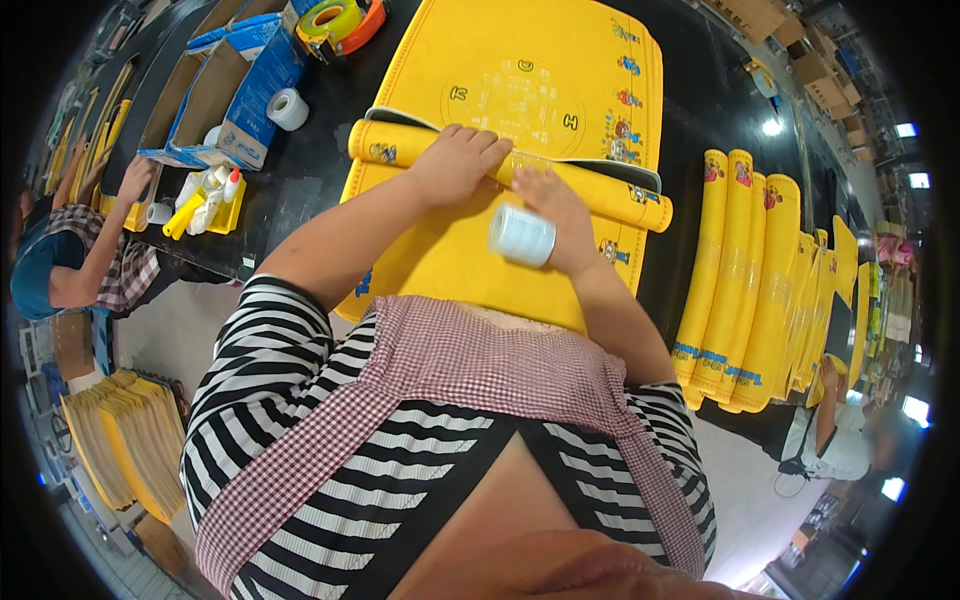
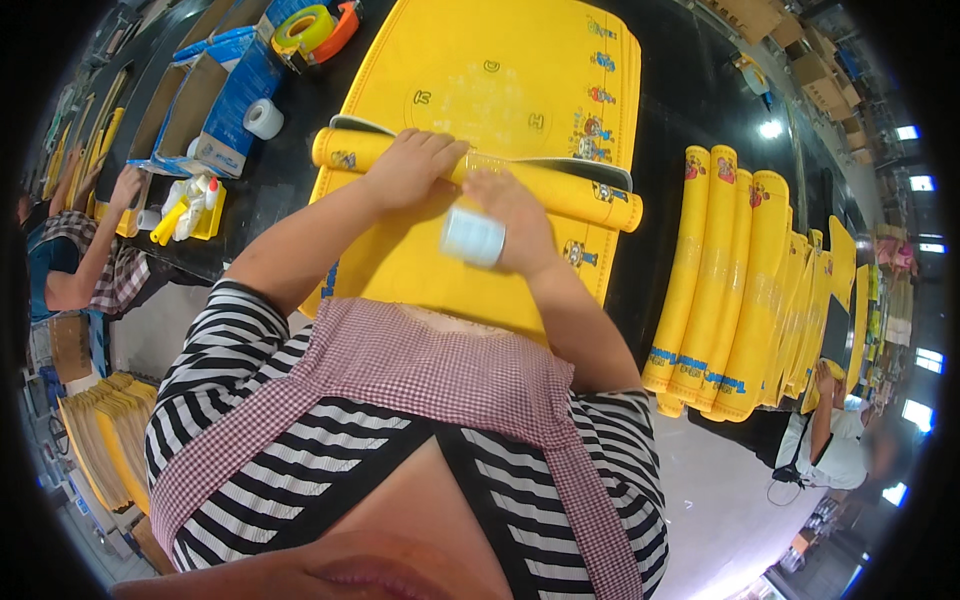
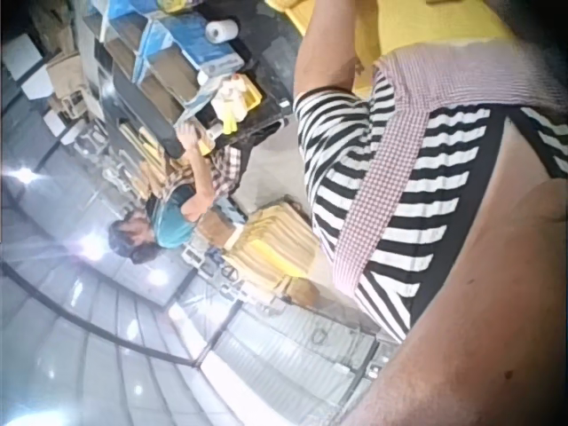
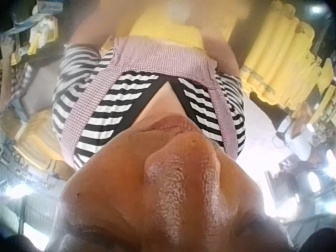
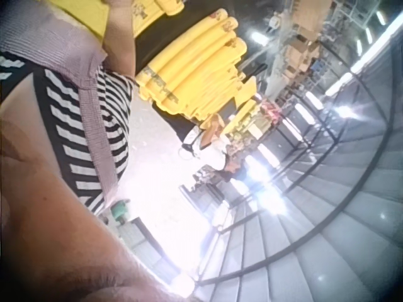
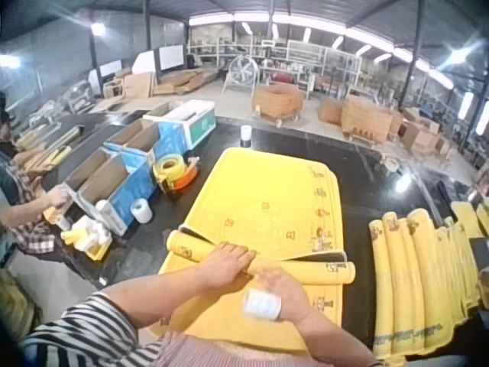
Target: The person folds a yellow mat with a black center, rolls it tightly, and secures it with clear tape. They repeat this process for multiple mats, stacking the finished rolls on the table.
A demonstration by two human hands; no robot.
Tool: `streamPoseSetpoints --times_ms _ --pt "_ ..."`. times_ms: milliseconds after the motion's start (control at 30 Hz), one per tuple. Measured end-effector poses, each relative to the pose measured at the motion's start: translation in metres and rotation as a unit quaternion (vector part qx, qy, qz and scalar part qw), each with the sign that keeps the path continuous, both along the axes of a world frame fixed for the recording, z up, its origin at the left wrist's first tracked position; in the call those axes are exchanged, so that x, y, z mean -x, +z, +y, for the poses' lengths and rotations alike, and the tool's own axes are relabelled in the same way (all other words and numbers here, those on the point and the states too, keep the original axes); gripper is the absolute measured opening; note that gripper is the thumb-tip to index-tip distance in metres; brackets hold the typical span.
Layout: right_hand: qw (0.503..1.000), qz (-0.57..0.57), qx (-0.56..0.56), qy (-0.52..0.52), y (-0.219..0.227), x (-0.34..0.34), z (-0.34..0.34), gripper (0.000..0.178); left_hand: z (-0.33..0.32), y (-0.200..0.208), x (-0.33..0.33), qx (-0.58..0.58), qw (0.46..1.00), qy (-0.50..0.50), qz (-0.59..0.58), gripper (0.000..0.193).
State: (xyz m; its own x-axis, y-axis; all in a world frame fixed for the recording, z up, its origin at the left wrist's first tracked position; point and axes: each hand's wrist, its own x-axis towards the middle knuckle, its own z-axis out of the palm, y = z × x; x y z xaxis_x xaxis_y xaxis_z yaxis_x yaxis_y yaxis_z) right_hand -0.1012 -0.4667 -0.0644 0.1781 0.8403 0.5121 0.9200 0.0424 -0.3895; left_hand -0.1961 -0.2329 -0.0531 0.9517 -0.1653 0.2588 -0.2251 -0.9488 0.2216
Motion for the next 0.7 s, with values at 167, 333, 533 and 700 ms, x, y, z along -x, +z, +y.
streamPoseSetpoints --times_ms 167,333,533,700 --pt "1.000 -0.002 0.006 0.021 -0.021 0.062 -0.049 0.063 -0.032 0.023 0.042 0.055 0.976 0.043 0.208 0.063" --pt "0.999 -0.031 -0.009 -0.035 -0.019 0.033 -0.019 0.062 0.012 0.004 -0.014 -0.004 0.993 0.112 0.044 0.050" --pt "0.981 0.119 0.106 -0.107 0.020 -0.051 0.051 0.073 0.014 -0.012 -0.032 0.063 0.986 0.106 -0.116 0.030" --pt "0.989 0.110 0.002 -0.096 0.009 -0.136 0.091 0.042 -0.024 -0.017 -0.013 -0.012 0.987 0.093 -0.130 0.063"
